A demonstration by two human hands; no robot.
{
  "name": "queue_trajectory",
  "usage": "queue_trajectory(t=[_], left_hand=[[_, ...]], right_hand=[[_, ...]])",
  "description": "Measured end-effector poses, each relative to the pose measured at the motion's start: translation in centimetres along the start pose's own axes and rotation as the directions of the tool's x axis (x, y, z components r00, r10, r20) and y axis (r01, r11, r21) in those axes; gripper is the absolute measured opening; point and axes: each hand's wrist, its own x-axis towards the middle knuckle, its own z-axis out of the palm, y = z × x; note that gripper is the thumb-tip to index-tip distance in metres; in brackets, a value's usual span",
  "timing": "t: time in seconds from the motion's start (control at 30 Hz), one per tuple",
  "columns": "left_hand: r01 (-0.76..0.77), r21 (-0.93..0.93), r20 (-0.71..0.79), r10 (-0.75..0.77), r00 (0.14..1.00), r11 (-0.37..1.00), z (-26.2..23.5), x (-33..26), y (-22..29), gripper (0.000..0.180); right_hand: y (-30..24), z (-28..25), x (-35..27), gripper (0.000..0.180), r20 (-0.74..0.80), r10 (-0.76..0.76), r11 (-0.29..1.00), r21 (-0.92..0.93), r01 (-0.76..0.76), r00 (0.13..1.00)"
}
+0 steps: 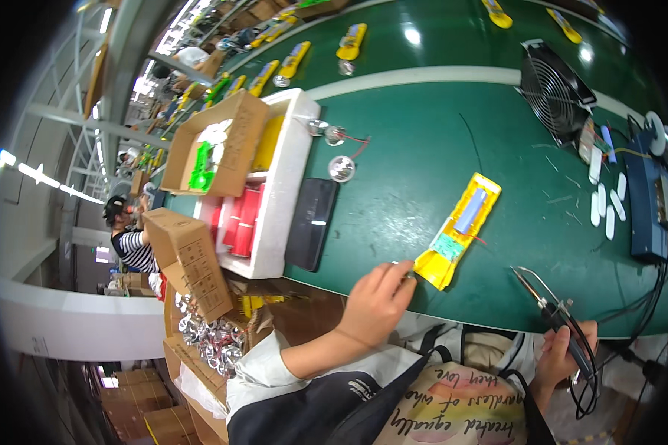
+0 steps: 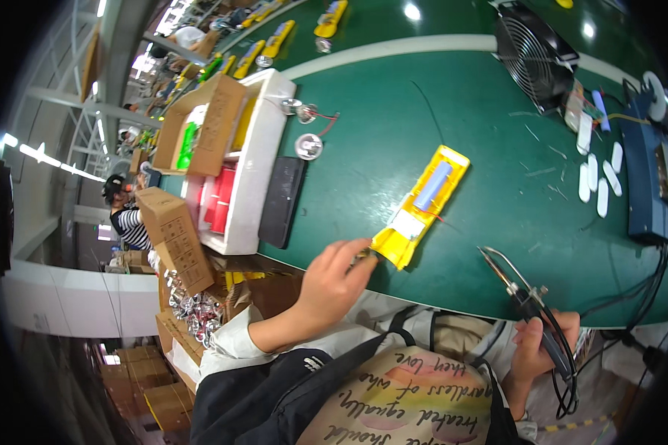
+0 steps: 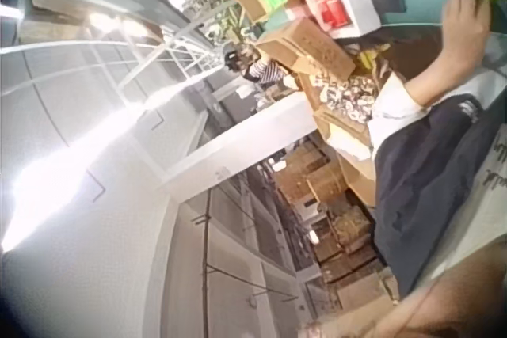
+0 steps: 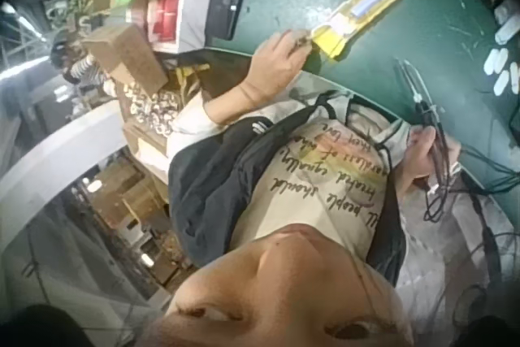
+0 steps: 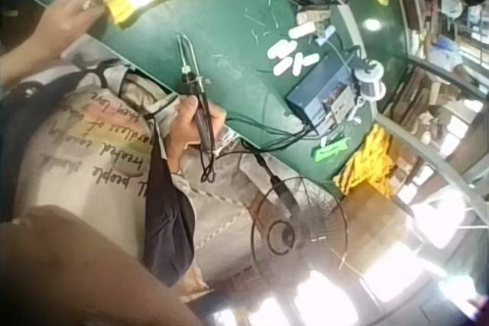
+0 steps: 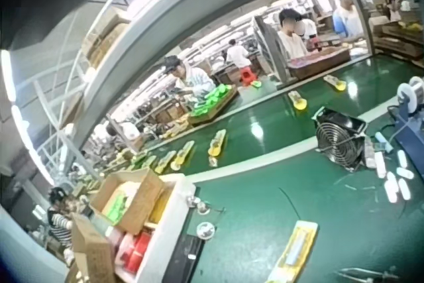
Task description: The person solders wires onto the circuit boards inside flashlight casings using a soldering iron, attaches reflectors, and places the assembled flashlights onto a conveyor belt.
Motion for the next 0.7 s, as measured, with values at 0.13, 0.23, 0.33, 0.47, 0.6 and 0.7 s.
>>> queue_trajectory(t=[0.13, 0.23, 0.33, 0.47, 0.6, 0.7], left_hand=[[0.022, -0.222, 0.092, -0.002, 0.996, 0.975, -0.8, 0.0, -0.3, 0.014], [0.109, -0.529, 0.015, -0.12, 0.993, 0.842, 0.0, -1.3, -1.0, 0.01], [0.174, -0.788, -0.094, -0.396, 0.914, 0.591, 1.8, -2.3, -0.6, 0.006], [0.031, -0.955, -0.136, -0.53, 0.837, 0.294, 3.3, -1.9, 0.4, 0.005], [0.107, -0.99, 0.031, -0.585, 0.81, 0.096, 2.6, -0.7, 0.8, 0.004], [0.214, -0.934, 0.017, -0.562, 0.827, 0.286, 2.8, -0.3, 0.3, 0.005]], right_hand=[[0.3, 0.2, -0.3, 0.016, -0.033, -0.026, 1.0, -0.002, 0.026, 0.999], [0.1, 0.5, -0.3, 0.015, -0.043, -0.035, 0.999, -0.007, 0.035, 0.998], [0.0, 0.4, -0.3, 0.014, -0.028, -0.011, 0.999, -0.036, 0.01, 1.0], [-0.2, 0.4, -0.3, 0.014, -0.045, 0.03, 0.999, -0.017, -0.03, 0.999], [-0.7, 0.8, -0.2, 0.017, -0.053, 0.002, 0.999, -0.052, -0.005, 0.999], [-0.9, 1.2, -0.3, 0.021, -0.03, -0.012, 0.999, -0.038, 0.01, 0.999]])
